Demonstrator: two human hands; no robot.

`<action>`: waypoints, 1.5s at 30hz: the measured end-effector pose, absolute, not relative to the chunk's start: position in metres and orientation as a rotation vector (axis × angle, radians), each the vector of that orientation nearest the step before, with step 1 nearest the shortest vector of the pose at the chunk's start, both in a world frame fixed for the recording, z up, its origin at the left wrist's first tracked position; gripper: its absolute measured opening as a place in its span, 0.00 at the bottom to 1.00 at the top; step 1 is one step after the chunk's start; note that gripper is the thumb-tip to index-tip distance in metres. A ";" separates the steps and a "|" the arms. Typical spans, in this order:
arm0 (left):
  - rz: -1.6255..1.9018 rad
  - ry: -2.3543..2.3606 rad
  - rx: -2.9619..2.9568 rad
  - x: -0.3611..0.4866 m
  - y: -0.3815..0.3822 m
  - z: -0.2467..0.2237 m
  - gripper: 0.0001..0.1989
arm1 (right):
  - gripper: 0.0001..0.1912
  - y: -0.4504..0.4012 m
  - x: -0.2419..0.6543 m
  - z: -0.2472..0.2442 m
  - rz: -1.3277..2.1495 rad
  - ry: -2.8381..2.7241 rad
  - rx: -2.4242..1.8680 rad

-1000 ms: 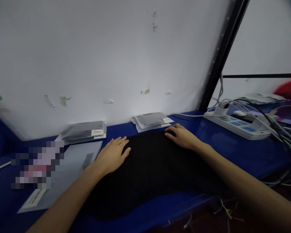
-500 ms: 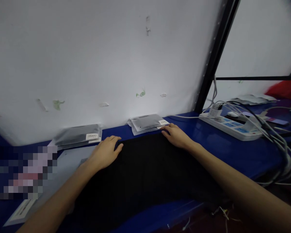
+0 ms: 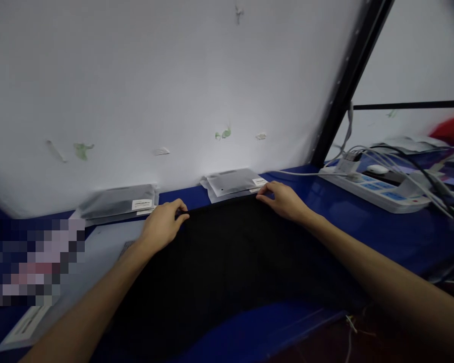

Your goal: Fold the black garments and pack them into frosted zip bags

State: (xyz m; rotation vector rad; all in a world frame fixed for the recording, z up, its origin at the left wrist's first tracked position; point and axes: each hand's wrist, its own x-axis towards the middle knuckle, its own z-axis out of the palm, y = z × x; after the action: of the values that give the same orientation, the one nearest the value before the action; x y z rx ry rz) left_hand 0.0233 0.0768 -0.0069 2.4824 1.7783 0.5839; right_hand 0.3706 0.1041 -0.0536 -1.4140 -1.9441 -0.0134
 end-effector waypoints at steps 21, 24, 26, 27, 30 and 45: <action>0.707 1.254 2.528 0.032 0.041 0.018 0.01 | 0.06 0.066 0.361 -0.024 0.215 -1.909 -1.263; 0.677 1.088 2.436 0.035 0.034 0.025 0.10 | 0.14 0.057 0.359 -0.018 0.345 -2.033 -1.238; 0.683 1.138 2.423 0.037 0.034 0.024 0.13 | 0.16 0.054 0.358 -0.016 0.378 -2.049 -1.258; 0.688 1.195 2.442 0.037 0.035 0.022 0.12 | 0.16 0.055 0.358 -0.017 0.360 -2.034 -1.276; 0.630 1.375 2.569 0.035 0.043 0.013 0.09 | 0.14 0.059 0.359 -0.022 0.214 -2.006 -1.346; 0.307 1.399 2.677 0.024 0.049 0.014 0.11 | 0.10 0.065 0.367 -0.028 0.169 -2.244 -1.451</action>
State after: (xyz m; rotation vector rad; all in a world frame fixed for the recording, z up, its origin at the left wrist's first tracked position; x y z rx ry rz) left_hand 0.0240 0.0490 0.0136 2.6765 1.3993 0.3072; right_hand 0.3666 0.0653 -0.0282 -1.4511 -2.2441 0.1694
